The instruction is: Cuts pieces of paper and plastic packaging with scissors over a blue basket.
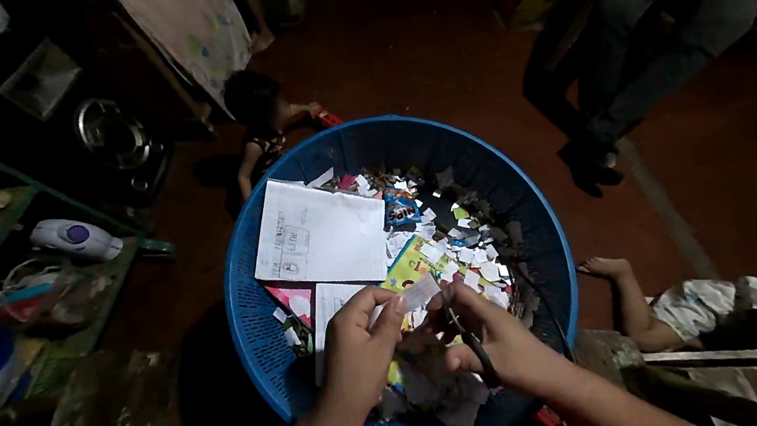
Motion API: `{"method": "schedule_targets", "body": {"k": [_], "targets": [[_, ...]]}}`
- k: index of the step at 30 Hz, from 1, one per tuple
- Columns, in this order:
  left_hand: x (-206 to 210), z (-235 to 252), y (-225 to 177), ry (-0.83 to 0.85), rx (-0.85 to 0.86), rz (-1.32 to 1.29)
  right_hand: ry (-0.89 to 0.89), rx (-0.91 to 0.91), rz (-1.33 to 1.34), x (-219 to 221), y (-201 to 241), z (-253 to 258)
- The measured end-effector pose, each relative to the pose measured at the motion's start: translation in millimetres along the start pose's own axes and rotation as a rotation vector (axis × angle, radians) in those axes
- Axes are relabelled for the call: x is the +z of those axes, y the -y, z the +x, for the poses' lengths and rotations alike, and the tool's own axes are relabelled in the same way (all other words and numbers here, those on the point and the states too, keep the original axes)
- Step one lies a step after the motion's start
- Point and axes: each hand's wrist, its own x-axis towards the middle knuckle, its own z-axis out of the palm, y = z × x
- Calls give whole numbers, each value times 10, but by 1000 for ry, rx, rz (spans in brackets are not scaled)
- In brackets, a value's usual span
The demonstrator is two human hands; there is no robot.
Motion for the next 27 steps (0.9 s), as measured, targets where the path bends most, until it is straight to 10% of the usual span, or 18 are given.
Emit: {"method": "schedule_targets", "body": {"k": [27], "targets": [[17, -9, 43, 2, 54, 29, 59, 39, -39, 29, 38, -22]]}}
